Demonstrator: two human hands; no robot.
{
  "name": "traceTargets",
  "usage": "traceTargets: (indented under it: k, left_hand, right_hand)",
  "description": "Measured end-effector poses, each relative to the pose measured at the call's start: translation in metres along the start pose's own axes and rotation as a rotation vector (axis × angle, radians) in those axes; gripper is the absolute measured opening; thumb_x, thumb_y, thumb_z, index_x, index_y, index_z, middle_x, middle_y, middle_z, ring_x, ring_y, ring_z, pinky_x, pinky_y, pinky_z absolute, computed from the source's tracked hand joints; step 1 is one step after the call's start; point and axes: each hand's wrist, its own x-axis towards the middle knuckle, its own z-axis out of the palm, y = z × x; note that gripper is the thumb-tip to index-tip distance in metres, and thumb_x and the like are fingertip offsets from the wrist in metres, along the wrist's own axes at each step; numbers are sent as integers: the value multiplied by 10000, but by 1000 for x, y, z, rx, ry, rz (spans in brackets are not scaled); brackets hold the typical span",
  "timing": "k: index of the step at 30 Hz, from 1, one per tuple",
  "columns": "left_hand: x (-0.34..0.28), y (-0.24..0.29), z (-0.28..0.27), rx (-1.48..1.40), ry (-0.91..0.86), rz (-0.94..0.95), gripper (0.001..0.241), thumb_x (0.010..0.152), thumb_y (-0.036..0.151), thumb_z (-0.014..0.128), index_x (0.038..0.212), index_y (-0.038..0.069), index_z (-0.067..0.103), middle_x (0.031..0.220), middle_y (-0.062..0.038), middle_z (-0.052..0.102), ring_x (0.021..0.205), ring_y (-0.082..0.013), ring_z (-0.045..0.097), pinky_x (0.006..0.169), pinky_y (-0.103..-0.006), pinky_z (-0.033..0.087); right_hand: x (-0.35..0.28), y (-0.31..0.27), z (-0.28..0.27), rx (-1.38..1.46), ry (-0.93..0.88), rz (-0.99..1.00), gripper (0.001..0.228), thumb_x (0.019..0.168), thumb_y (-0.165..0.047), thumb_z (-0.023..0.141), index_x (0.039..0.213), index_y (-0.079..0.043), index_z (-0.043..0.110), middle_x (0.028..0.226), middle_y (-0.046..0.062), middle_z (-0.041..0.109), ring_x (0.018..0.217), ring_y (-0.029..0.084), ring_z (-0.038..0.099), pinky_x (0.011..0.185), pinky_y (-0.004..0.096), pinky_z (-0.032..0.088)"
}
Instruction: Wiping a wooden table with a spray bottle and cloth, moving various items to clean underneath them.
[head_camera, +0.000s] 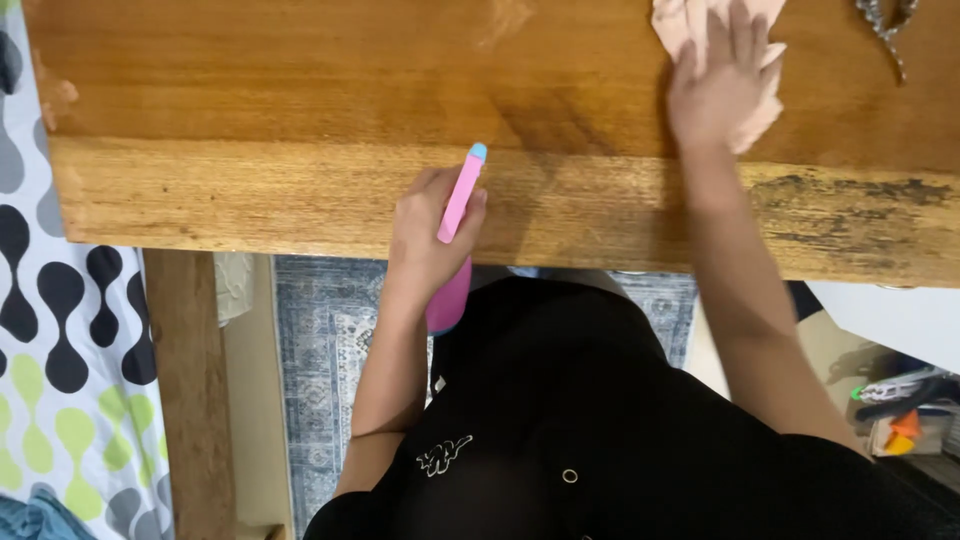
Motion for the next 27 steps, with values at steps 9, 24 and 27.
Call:
traceTargets:
  k: [9, 24, 27]
  left_hand:
    - [48, 8, -18, -8, 9, 158, 228, 821, 49, 659, 1023, -50, 699, 894, -200, 687, 710, -339, 649, 648, -391, 531]
    - [112, -33, -15, -10, 66, 63, 96, 759, 22, 637, 835, -11, 686, 707, -134, 629, 577, -260, 569, 576, -346, 488]
    - [131, -27, -17, -136, 33, -55, 20, 806, 2, 623, 798, -16, 625, 698, -122, 607, 434, -213, 582, 425, -327, 489]
  right_hand:
    - [-96, -152, -38, 269, -219, -719, 540, 956, -305, 612, 1476, -160, 594, 1546, 132, 501, 1481, 384, 377, 1213, 632, 232]
    - [64, -56, 82, -90, -76, -368, 563, 1189, -476, 251, 1684, -235, 369, 1695, 0, 131, 1552, 212, 70, 1241, 639, 245]
    - [34, -110, 7, 255, -175, -599, 595, 1060, -500, 517, 1513, -120, 583, 1586, 194, 445, 1426, 439, 434, 1108, 693, 233]
